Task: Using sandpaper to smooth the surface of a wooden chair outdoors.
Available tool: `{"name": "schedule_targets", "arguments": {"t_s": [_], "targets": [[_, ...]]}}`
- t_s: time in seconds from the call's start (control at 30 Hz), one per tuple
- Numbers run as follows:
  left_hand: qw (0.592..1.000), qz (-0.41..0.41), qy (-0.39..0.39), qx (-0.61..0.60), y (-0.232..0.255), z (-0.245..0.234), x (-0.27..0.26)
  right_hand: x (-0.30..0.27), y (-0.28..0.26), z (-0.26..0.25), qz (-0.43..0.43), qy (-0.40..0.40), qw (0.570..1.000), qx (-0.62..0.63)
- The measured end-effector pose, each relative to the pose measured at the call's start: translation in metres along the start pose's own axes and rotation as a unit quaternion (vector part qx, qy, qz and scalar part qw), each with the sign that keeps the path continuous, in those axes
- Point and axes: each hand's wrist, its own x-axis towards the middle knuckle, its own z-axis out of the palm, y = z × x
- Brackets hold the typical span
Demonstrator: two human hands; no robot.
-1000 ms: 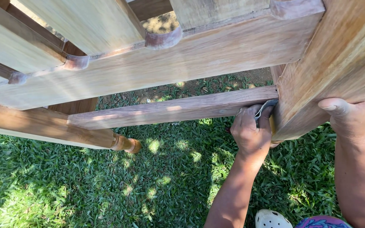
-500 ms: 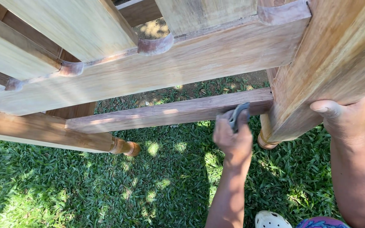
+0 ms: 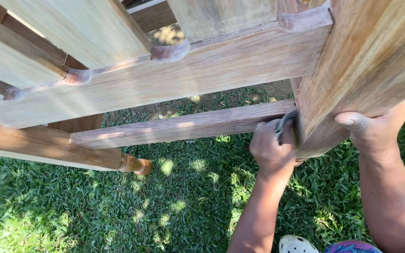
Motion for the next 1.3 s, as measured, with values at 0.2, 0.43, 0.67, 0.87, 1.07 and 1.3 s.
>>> {"name": "schedule_targets", "arguments": {"t_s": [0.2, 0.43, 0.67, 0.87, 1.07, 1.3], "targets": [[0.998, -0.060, -0.021, -0.008, -0.012, -0.018, 0.001, 0.004, -0.008, 0.003, 0.018, 0.010, 1.000, 0.012], [1.000, 0.004, -0.021, -0.008, -0.001, 0.004, -0.005, 0.001, -0.002, 0.001, 0.016, -0.004, 1.000, 0.024], [0.995, -0.095, -0.024, 0.035, -0.033, -0.046, 0.007, 0.003, -0.004, 0.001, -0.003, -0.008, 1.000, 0.006], [0.981, -0.176, 0.081, 0.013, -0.037, -0.049, 0.009, 0.002, -0.005, 0.005, 0.009, -0.007, 1.000, 0.002], [0.999, 0.033, 0.004, 0.034, -0.028, -0.005, -0.010, 0.001, -0.003, 0.001, 0.016, 0.007, 1.000, 0.010], [0.967, -0.222, -0.001, 0.121, -0.061, -0.080, 0.031, 0.004, -0.011, 0.005, 0.026, 0.023, 0.999, 0.014]]}}
